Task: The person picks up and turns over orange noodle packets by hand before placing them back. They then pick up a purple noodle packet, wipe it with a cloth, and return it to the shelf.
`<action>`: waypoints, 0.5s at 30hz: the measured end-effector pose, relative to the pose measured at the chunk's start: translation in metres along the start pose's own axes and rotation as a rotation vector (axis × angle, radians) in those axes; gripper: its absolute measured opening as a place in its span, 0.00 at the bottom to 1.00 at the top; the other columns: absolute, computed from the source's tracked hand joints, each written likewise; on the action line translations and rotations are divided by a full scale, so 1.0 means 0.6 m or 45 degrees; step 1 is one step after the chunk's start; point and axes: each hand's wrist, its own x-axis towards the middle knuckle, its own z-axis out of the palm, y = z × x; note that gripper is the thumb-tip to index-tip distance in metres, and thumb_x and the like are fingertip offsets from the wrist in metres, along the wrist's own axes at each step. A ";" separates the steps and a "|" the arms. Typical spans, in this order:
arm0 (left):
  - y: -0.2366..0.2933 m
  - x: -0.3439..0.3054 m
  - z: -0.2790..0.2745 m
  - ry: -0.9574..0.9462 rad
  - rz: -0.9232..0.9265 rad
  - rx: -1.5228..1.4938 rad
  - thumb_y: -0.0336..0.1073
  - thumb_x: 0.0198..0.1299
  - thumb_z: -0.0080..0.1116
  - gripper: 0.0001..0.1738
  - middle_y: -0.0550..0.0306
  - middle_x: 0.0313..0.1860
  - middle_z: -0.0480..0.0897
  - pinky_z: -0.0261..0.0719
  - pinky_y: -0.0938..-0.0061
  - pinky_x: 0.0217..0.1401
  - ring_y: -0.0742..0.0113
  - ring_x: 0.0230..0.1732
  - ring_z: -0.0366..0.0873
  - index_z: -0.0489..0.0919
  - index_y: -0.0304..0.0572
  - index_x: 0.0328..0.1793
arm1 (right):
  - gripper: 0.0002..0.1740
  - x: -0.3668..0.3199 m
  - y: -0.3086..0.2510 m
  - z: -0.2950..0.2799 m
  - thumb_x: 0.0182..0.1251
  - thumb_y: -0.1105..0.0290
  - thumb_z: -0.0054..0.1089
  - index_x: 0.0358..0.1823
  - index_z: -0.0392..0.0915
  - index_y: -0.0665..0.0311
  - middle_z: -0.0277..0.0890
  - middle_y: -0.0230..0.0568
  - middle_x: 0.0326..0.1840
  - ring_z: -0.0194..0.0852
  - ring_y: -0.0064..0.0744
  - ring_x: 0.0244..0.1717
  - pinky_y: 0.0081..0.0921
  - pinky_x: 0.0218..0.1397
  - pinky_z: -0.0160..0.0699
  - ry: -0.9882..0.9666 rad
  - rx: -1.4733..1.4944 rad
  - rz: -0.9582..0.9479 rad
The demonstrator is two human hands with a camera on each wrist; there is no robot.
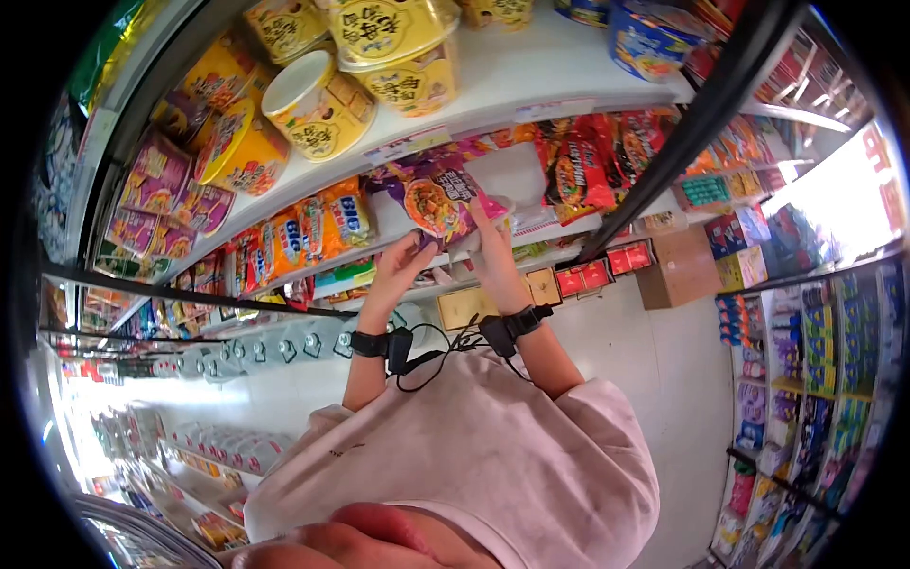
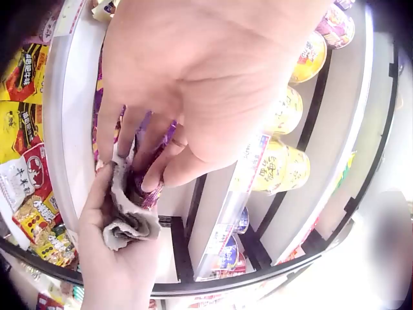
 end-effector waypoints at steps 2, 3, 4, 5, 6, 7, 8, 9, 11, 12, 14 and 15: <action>0.001 0.003 0.003 -0.043 -0.004 -0.003 0.38 0.72 0.59 0.16 0.60 0.53 0.83 0.74 0.77 0.60 0.73 0.55 0.79 0.79 0.34 0.58 | 0.21 0.000 -0.006 -0.012 0.72 0.64 0.66 0.61 0.72 0.61 0.80 0.35 0.55 0.81 0.27 0.53 0.30 0.53 0.82 0.099 -0.031 -0.041; -0.004 0.006 0.001 -0.010 -0.022 -0.092 0.41 0.72 0.59 0.18 0.59 0.53 0.83 0.75 0.77 0.58 0.73 0.55 0.79 0.78 0.35 0.60 | 0.21 -0.007 -0.009 -0.017 0.72 0.64 0.65 0.61 0.72 0.61 0.80 0.36 0.55 0.81 0.28 0.53 0.30 0.53 0.83 0.113 -0.060 -0.069; -0.004 0.009 0.003 0.022 -0.039 -0.182 0.43 0.72 0.59 0.20 0.58 0.54 0.82 0.76 0.76 0.57 0.74 0.54 0.79 0.77 0.36 0.62 | 0.21 -0.016 -0.016 -0.013 0.72 0.64 0.65 0.61 0.72 0.61 0.80 0.36 0.55 0.81 0.28 0.52 0.30 0.52 0.83 0.127 -0.090 -0.099; -0.002 0.011 0.003 0.054 -0.051 -0.272 0.45 0.72 0.59 0.22 0.58 0.54 0.82 0.77 0.76 0.55 0.74 0.54 0.78 0.77 0.37 0.63 | 0.21 -0.024 -0.025 -0.007 0.72 0.64 0.65 0.61 0.72 0.62 0.80 0.36 0.55 0.82 0.28 0.52 0.30 0.51 0.83 0.136 -0.124 -0.132; 0.001 0.009 0.001 0.043 -0.079 -0.425 0.48 0.73 0.58 0.26 0.55 0.58 0.81 0.78 0.70 0.59 0.69 0.57 0.79 0.74 0.36 0.66 | 0.22 -0.040 -0.034 -0.001 0.71 0.64 0.66 0.62 0.72 0.63 0.80 0.37 0.56 0.81 0.28 0.53 0.31 0.52 0.83 0.136 -0.109 -0.131; 0.001 0.008 -0.008 -0.010 -0.093 -0.543 0.48 0.73 0.58 0.26 0.54 0.58 0.81 0.78 0.69 0.60 0.67 0.57 0.79 0.74 0.35 0.65 | 0.22 -0.054 -0.029 -0.003 0.72 0.64 0.66 0.62 0.72 0.63 0.80 0.37 0.56 0.81 0.27 0.53 0.30 0.52 0.83 0.096 -0.236 -0.219; 0.000 0.008 -0.019 -0.068 -0.111 -0.656 0.48 0.73 0.57 0.26 0.53 0.58 0.81 0.78 0.68 0.61 0.66 0.58 0.79 0.74 0.35 0.65 | 0.23 -0.070 -0.023 -0.002 0.72 0.64 0.66 0.63 0.72 0.64 0.80 0.37 0.56 0.81 0.27 0.53 0.29 0.53 0.83 0.062 -0.360 -0.310; 0.002 0.010 -0.031 -0.132 -0.130 -0.769 0.48 0.73 0.57 0.26 0.52 0.58 0.81 0.78 0.66 0.61 0.65 0.58 0.79 0.74 0.34 0.65 | 0.23 -0.084 -0.018 0.001 0.72 0.64 0.65 0.63 0.73 0.65 0.80 0.36 0.56 0.80 0.26 0.53 0.28 0.53 0.82 0.041 -0.471 -0.322; 0.016 -0.002 -0.035 -0.081 -0.090 -0.831 0.45 0.72 0.59 0.23 0.54 0.56 0.82 0.80 0.68 0.58 0.67 0.56 0.81 0.75 0.35 0.63 | 0.24 -0.113 -0.011 0.017 0.72 0.64 0.65 0.64 0.73 0.66 0.80 0.35 0.56 0.80 0.23 0.52 0.26 0.54 0.81 0.004 -0.690 -0.352; 0.014 -0.005 -0.041 -0.054 -0.082 -0.802 0.44 0.72 0.59 0.22 0.54 0.55 0.83 0.80 0.70 0.57 0.68 0.55 0.81 0.75 0.36 0.63 | 0.24 -0.125 -0.002 0.030 0.73 0.64 0.65 0.64 0.73 0.67 0.81 0.34 0.56 0.79 0.22 0.52 0.25 0.54 0.81 0.070 -0.628 -0.265; 0.014 -0.013 -0.057 0.019 -0.060 -0.793 0.37 0.70 0.62 0.18 0.57 0.52 0.84 0.81 0.74 0.53 0.70 0.52 0.83 0.76 0.36 0.60 | 0.22 -0.127 0.024 0.033 0.72 0.64 0.65 0.62 0.74 0.68 0.81 0.33 0.55 0.79 0.20 0.51 0.24 0.53 0.80 0.080 -0.500 -0.183; 0.010 -0.018 -0.070 0.001 -0.043 -0.789 0.36 0.70 0.61 0.17 0.57 0.52 0.84 0.81 0.74 0.53 0.71 0.51 0.83 0.76 0.36 0.60 | 0.22 -0.130 0.042 0.034 0.72 0.64 0.65 0.62 0.75 0.68 0.81 0.33 0.54 0.79 0.20 0.51 0.24 0.53 0.80 0.106 -0.550 -0.242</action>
